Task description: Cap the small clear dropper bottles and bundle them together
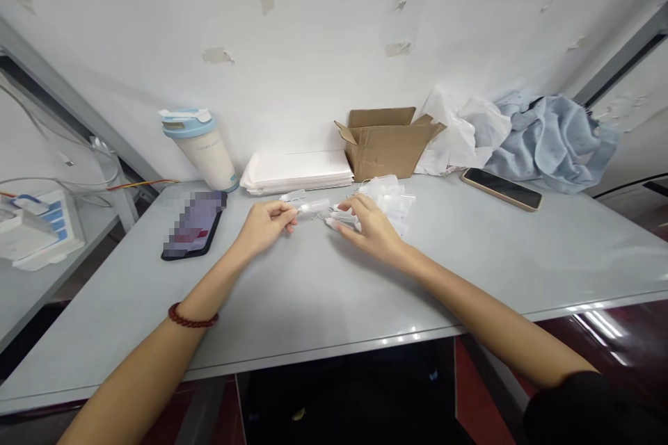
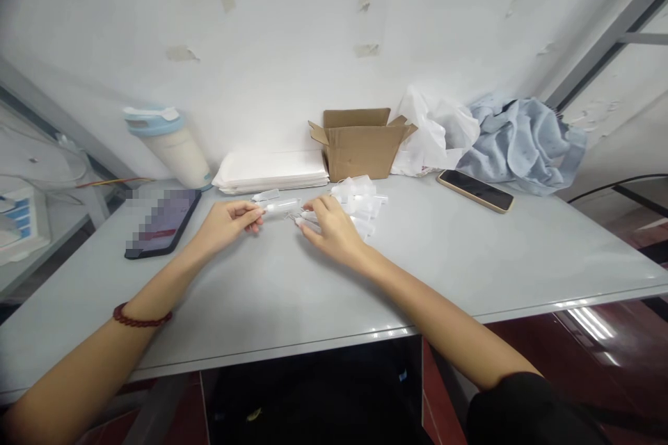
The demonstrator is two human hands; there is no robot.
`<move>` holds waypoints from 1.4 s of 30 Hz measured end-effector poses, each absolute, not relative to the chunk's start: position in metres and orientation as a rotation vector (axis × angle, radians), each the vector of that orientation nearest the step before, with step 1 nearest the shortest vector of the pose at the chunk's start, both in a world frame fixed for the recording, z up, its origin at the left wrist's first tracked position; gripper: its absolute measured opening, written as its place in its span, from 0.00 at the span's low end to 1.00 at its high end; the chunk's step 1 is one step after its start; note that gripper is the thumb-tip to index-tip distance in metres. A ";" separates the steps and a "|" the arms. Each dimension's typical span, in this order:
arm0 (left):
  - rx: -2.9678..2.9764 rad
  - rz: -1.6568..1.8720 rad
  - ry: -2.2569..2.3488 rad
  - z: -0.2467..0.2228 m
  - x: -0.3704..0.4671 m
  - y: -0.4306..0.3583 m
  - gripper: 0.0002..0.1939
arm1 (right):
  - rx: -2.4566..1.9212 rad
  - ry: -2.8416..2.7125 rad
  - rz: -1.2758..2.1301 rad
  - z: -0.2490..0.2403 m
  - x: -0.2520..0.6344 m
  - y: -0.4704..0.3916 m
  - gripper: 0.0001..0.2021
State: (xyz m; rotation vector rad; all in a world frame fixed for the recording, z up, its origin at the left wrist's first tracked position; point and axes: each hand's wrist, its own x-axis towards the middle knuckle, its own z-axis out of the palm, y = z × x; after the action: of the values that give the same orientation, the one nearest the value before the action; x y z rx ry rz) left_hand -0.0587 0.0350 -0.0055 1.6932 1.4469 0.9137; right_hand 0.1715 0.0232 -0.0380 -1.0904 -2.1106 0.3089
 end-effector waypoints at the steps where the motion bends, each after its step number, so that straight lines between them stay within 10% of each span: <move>1: 1.680 0.916 1.475 -0.005 -0.062 0.038 0.12 | -1.092 -2.143 0.300 -0.039 0.172 0.023 0.09; 42: 1.952 0.713 1.709 -0.023 -0.059 0.036 0.13 | -1.185 -2.381 0.319 -0.039 0.167 0.019 0.12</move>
State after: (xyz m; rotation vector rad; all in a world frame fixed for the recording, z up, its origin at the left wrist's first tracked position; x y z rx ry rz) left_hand -0.0594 0.0359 -0.0232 1.9520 1.7093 0.7127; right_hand 0.1672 0.0191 -0.0392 -1.1850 -2.3809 0.3186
